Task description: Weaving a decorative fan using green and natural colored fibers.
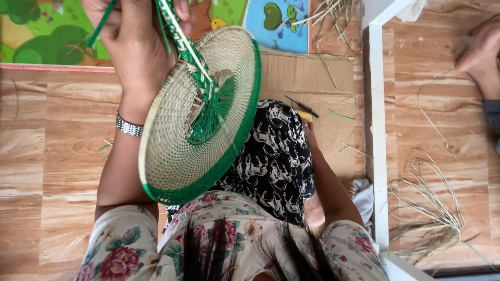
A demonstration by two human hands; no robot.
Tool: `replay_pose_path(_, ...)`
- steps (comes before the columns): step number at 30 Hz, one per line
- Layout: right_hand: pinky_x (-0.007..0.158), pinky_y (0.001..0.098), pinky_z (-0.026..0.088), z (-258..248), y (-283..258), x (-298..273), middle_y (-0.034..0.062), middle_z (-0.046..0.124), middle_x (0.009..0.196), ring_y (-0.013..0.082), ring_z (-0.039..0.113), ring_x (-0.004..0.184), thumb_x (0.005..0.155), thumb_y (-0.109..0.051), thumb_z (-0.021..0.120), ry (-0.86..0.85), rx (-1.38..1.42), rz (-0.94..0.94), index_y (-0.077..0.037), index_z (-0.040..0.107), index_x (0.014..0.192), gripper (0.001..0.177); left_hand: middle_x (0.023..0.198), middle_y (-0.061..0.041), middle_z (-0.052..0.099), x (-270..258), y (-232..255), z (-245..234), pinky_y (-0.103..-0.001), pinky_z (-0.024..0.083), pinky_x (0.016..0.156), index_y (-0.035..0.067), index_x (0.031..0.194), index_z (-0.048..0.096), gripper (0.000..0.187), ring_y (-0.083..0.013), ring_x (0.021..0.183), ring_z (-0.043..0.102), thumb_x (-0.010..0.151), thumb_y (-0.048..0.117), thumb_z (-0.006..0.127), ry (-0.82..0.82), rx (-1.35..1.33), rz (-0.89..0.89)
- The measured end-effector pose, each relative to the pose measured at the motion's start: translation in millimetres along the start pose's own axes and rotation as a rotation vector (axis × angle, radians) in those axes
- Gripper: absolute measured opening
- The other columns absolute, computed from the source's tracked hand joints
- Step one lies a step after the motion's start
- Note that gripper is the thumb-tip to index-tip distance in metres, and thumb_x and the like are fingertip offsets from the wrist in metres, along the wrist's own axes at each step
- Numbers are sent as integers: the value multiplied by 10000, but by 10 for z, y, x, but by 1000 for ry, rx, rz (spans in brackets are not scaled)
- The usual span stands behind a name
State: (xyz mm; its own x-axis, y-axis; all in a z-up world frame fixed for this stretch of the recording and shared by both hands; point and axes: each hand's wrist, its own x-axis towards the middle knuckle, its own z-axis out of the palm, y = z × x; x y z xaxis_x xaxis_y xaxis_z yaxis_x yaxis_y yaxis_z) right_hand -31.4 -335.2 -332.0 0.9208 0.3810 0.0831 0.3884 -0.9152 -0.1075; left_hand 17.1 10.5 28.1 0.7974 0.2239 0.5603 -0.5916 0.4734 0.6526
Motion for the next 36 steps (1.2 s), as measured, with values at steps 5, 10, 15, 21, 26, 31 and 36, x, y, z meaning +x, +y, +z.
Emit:
replay_pose_path(5,882,371,259,-249,-92,235,67,344,1217,260,334,1065,764,-248,421,49,-65,38,-71,471,1108,391,794,-108,445,42,76,47,-283,326,508,130,937,435,79,-199,667,433,908,99,502,13,-236,-52)
replay_pose_path(10,816,482,283,990,781,354,211,530,842,358,456,806,764,-158,377,56,97,-27,5,527,854,239,804,-78,466,71,-6,196,-194,314,405,65,928,424,73,-99,541,388,878,102,462,-141,-459,-102)
replay_pose_path(15,834,369,330,112,466,440,116,533,977,236,459,889,766,-118,419,-162,531,164,-48,489,1020,272,761,-87,490,144,-24,247,-213,344,399,54,883,410,135,-118,536,445,847,144,504,-122,-312,-158)
replay_pose_path(21,781,297,411,-599,359,263,56,570,1006,181,509,899,650,-15,520,-325,855,438,-91,499,1071,428,720,-58,466,414,165,462,-200,397,427,52,885,360,128,-108,520,483,863,138,453,-229,105,-19)
replay_pose_path(26,408,287,377,-1056,471,-59,136,520,651,197,455,478,562,112,522,-31,1077,624,-20,437,875,349,794,-27,394,637,237,655,-199,388,516,51,928,339,50,-87,560,442,901,62,380,-443,335,204)
replay_pose_path(31,483,258,401,-1616,-66,-150,21,456,703,122,446,579,820,-83,446,505,1670,569,-106,429,948,131,703,-29,409,666,186,735,-231,331,513,10,914,383,60,-96,551,363,876,8,429,-538,627,316)
replay_pose_path(36,359,198,365,-2270,-633,297,12,444,545,92,408,398,894,-169,373,561,1770,522,-72,394,909,100,735,-25,405,634,36,784,-203,359,464,25,897,369,52,-75,506,387,883,41,416,-513,503,198)
